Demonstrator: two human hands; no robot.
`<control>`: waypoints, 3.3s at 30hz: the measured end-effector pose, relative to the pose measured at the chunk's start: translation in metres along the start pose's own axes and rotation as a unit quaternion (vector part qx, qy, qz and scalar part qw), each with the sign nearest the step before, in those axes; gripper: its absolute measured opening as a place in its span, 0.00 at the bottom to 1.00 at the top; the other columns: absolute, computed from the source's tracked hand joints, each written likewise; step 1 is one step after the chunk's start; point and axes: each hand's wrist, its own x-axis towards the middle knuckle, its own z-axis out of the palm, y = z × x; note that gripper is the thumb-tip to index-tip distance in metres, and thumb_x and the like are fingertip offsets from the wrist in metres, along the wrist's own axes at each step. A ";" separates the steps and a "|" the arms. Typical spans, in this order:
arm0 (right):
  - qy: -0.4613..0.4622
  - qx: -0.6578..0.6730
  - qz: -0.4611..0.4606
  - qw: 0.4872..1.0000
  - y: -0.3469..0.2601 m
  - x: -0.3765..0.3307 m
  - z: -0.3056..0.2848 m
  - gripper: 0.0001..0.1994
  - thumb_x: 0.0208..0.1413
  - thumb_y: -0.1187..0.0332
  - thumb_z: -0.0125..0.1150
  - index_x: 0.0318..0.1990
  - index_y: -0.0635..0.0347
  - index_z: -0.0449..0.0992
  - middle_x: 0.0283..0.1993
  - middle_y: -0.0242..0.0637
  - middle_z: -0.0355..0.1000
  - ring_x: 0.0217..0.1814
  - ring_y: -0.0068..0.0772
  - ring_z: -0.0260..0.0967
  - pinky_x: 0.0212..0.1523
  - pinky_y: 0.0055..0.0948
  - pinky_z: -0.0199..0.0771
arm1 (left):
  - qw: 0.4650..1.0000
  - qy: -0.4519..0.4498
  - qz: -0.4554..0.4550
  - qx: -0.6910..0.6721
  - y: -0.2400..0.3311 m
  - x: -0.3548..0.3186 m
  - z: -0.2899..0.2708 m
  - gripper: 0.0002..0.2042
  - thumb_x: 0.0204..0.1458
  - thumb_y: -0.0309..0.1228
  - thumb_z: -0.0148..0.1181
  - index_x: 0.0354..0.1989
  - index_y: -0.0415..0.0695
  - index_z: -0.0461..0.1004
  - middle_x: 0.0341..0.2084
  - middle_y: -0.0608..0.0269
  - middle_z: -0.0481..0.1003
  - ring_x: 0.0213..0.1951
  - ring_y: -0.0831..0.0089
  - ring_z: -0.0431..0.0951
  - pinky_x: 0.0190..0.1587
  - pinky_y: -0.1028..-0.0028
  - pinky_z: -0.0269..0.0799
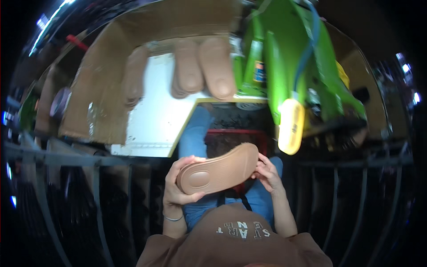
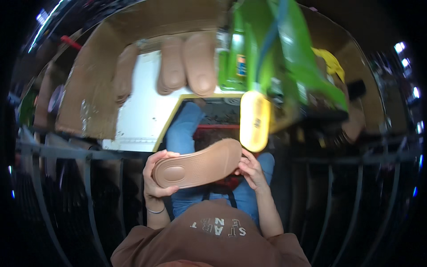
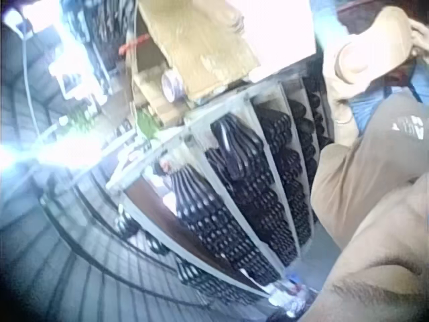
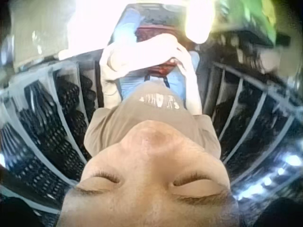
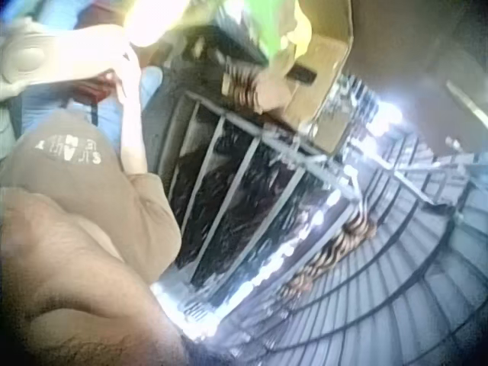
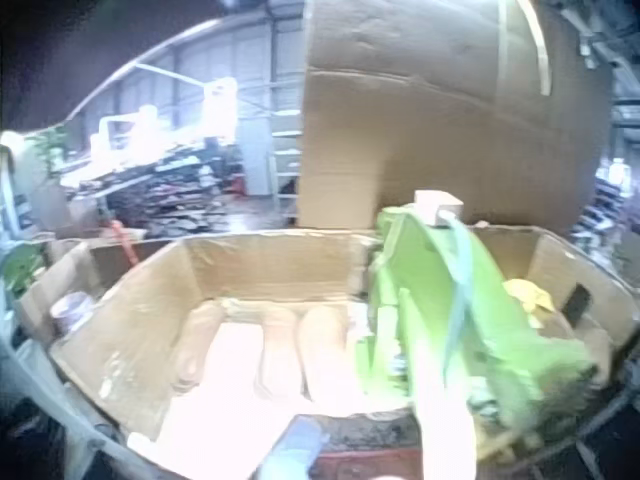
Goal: The recorder processes shoe soles using an industrial machine in a manufacturing setting.
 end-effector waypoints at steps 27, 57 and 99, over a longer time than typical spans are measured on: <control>0.255 -0.027 -0.164 0.953 -0.004 -0.171 -0.080 0.23 0.34 0.76 0.65 0.43 0.67 0.69 0.40 0.37 0.71 0.42 0.25 0.69 0.42 0.23 0.69 | 0.960 0.014 -0.218 -0.178 -0.033 0.055 0.186 0.12 0.51 0.24 0.58 0.43 0.31 0.72 0.34 0.60 0.76 0.35 0.79 0.74 0.40 0.79 0.70; 0.097 -0.094 -0.300 0.944 -0.091 0.001 0.032 0.12 0.43 0.80 0.58 0.39 0.65 0.71 0.32 0.28 0.70 0.35 0.17 0.67 0.38 0.18 0.66 | 0.934 0.142 -0.271 -0.185 -0.045 -0.013 0.016 0.21 0.41 0.26 0.62 0.44 0.30 0.67 0.36 0.53 0.74 0.38 0.70 0.76 0.44 0.75 0.71; 0.201 -0.220 -0.220 0.929 -0.151 -0.057 -0.043 0.11 0.45 0.71 0.61 0.35 0.62 0.68 0.31 0.30 0.69 0.32 0.17 0.65 0.35 0.17 0.64 | 0.949 0.056 -0.248 -0.185 -0.026 0.048 0.120 0.20 0.41 0.20 0.64 0.45 0.33 0.69 0.40 0.57 0.75 0.42 0.75 0.73 0.48 0.76 0.67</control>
